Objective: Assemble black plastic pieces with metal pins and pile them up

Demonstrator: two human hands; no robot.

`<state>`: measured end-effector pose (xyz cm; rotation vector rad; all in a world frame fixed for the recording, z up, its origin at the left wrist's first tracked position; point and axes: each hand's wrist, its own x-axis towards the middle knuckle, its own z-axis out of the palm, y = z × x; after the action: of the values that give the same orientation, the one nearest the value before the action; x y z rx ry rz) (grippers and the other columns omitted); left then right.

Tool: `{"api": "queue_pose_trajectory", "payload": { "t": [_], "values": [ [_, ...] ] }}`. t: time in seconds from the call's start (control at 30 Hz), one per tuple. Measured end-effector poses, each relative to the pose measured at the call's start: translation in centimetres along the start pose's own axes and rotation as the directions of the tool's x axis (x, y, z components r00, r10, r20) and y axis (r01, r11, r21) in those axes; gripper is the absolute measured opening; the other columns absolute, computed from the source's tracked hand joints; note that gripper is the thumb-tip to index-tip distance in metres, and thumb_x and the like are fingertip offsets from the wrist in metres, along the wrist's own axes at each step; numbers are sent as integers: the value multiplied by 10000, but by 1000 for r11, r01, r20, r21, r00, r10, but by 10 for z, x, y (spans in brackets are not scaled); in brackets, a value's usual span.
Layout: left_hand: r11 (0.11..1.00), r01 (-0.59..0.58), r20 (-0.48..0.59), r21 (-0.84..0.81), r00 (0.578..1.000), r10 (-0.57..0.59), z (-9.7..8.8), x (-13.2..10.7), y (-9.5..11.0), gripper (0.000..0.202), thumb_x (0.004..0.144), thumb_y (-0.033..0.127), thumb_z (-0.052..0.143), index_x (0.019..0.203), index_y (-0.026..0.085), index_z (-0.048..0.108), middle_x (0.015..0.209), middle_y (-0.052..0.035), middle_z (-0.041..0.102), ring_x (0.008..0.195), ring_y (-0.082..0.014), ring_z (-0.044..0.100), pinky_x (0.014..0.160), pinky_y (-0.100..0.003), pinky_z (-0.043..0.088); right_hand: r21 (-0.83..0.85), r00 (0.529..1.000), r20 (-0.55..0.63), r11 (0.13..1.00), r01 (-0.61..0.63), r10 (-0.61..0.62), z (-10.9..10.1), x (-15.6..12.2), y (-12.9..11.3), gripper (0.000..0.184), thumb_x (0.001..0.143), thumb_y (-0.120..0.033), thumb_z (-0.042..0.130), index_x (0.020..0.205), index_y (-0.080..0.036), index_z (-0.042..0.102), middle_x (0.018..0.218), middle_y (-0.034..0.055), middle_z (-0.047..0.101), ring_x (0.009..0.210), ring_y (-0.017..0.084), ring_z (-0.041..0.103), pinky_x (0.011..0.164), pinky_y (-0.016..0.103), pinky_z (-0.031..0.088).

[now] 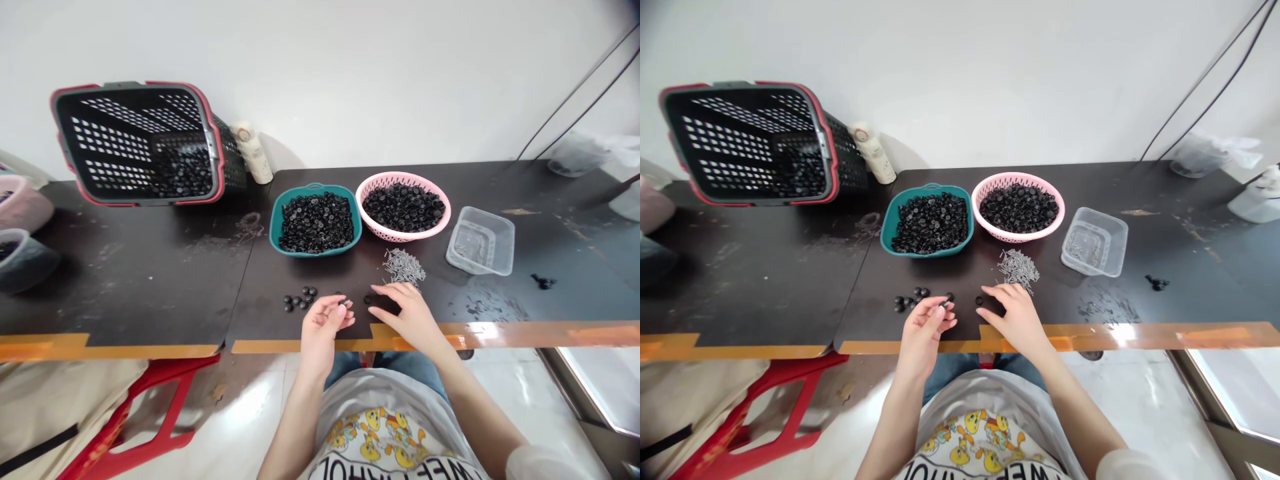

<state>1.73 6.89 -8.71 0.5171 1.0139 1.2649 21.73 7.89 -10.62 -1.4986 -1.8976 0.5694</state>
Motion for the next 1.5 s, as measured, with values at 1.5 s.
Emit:
{"api": "queue_pose_trajectory", "payload": {
  "t": [1.5],
  "values": [
    [908,-221,174,356,970,167,33,-22,7,173,756,284,814,888,183,763,737,1,666,622,-91,594,638,-202,533,829,989,-69,559,-17,131,-5,-12,-31,201,830,-253,792,1022,-313,788,1026,37,749,937,186,704,827,317,596]
  ]
}}
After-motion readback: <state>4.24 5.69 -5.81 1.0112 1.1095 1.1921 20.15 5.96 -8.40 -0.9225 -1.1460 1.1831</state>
